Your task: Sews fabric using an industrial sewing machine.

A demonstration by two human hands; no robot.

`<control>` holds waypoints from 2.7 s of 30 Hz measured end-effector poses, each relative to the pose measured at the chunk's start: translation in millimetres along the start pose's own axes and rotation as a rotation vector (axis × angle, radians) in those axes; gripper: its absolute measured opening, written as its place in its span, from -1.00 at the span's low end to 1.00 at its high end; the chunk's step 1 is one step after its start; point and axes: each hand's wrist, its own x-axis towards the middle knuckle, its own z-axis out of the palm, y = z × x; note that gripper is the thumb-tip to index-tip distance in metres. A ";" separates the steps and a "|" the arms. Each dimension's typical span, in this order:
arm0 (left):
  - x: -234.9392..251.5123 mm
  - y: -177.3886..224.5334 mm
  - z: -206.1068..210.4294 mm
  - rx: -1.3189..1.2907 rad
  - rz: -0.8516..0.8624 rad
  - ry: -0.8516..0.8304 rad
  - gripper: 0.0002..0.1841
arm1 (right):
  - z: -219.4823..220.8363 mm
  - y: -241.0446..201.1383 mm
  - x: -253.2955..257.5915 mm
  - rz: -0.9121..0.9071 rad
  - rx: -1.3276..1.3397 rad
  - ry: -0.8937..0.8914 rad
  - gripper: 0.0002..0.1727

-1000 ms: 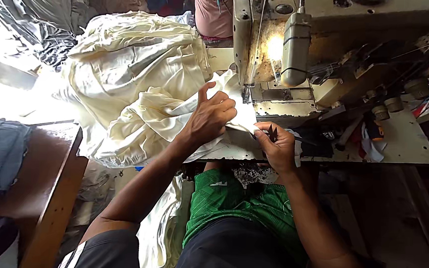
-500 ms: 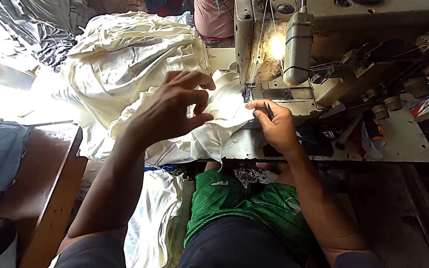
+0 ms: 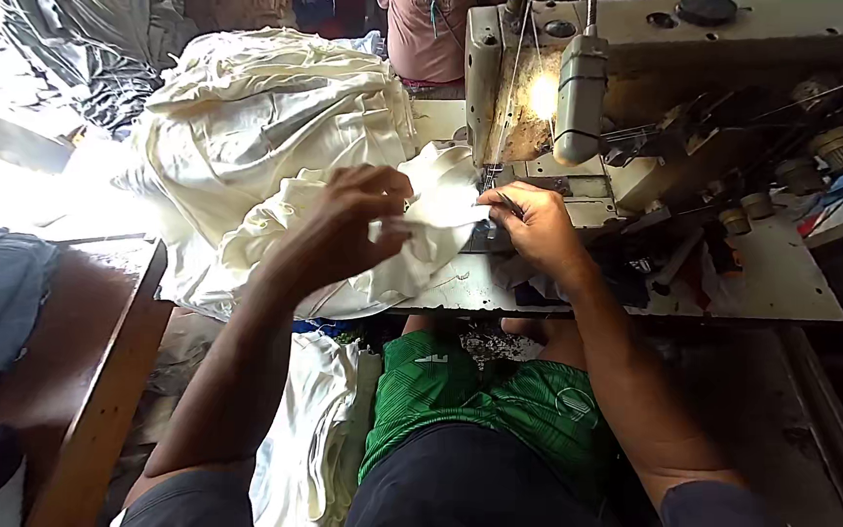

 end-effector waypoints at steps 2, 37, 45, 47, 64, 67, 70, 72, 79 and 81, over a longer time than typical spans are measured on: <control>-0.9 12.1 -29.8 -0.068 -0.021 0.135 -0.87 | 3.3 6.6 11.8 -0.004 0.029 -0.023 -0.81; 27.1 30.7 126.7 0.166 0.106 0.272 -0.42 | 31.6 -37.8 -114.5 0.153 0.531 0.330 -0.84; 39.7 26.0 142.1 0.211 0.067 0.504 -0.74 | 29.6 -36.9 -116.8 0.188 0.557 0.341 -0.86; 39.1 23.4 131.4 0.230 0.083 0.433 -0.83 | 28.4 -32.9 -119.2 0.215 0.573 0.345 -0.87; 32.5 20.2 86.4 0.305 0.105 0.066 -0.84 | 30.3 -23.2 -122.3 0.276 0.641 0.335 -0.86; 37.8 10.2 85.8 0.302 0.125 0.054 -0.82 | 33.2 -21.1 -115.2 0.270 0.639 0.351 -0.85; 46.8 -1.1 83.5 0.304 0.138 0.025 -0.82 | 37.2 -17.2 -104.3 0.258 0.613 0.368 -0.84; 53.3 -9.6 81.7 0.299 0.146 0.011 -0.81 | 39.9 -13.3 -95.6 0.258 0.584 0.378 -0.83; 74.7 -43.4 79.8 0.263 0.171 0.022 -0.81 | 45.8 -3.9 -63.1 0.188 0.522 0.407 -0.89; 76.5 -45.7 79.9 0.255 0.140 0.050 -0.82 | 46.4 -4.0 -55.2 0.154 0.515 0.420 -0.89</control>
